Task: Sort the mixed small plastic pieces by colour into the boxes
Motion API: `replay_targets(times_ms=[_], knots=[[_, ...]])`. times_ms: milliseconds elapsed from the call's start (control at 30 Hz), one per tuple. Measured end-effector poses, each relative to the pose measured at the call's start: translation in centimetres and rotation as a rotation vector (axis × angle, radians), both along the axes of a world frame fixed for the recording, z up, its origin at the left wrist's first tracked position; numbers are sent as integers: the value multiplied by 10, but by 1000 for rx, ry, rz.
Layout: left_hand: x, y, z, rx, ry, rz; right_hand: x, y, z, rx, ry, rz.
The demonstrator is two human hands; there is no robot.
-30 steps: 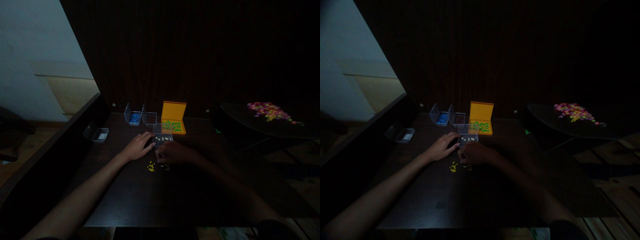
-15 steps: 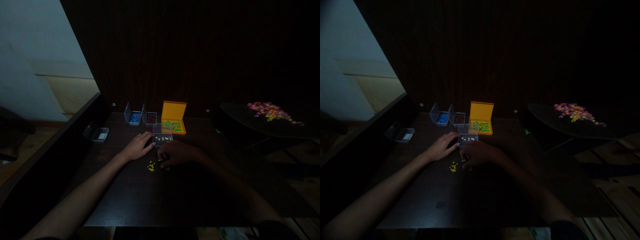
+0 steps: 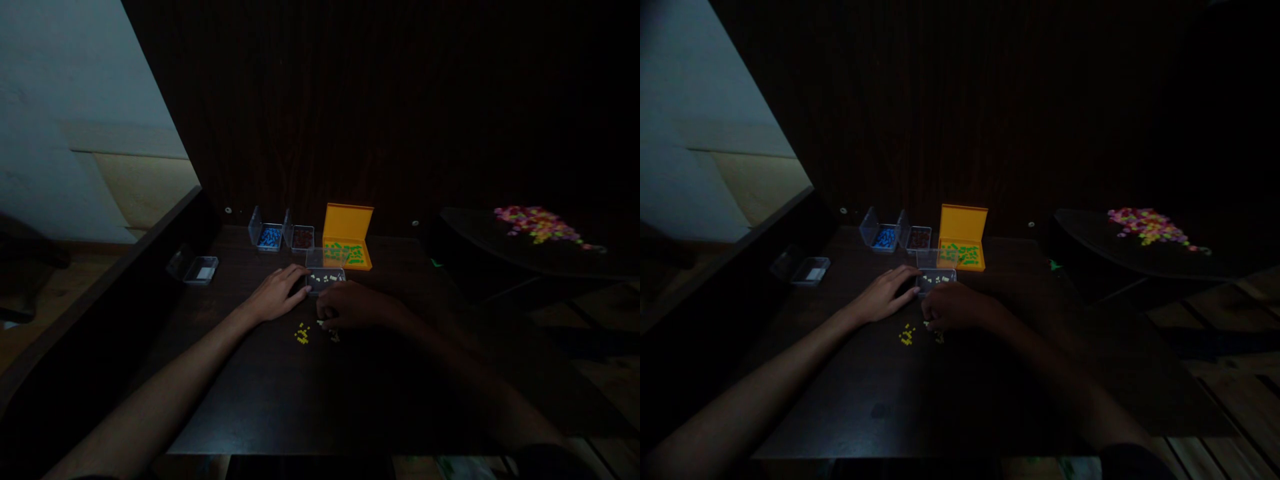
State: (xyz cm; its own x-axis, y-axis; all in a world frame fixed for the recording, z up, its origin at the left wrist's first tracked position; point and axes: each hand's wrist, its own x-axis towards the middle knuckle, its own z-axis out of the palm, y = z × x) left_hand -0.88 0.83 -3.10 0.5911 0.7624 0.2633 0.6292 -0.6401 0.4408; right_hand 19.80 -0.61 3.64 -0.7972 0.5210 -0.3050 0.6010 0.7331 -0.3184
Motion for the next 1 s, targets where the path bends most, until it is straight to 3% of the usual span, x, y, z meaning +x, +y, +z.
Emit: replay_targets(times_ms=[300,500,667,833,1000], knots=[[0,0,1,-2,-2,7,-6,0,-18,41,-66,-31],[0,0,1,1,-8,-1,1,1,-12,57,-54,-18],[0,0,0,2,-10,-9,15,18,-8,119,107,-150],[0,1,-1,14,-1,4,12,33,-19,198,59,-335],[0,1,-2,13,-10,-8,8,40,-32,194,97,-317]])
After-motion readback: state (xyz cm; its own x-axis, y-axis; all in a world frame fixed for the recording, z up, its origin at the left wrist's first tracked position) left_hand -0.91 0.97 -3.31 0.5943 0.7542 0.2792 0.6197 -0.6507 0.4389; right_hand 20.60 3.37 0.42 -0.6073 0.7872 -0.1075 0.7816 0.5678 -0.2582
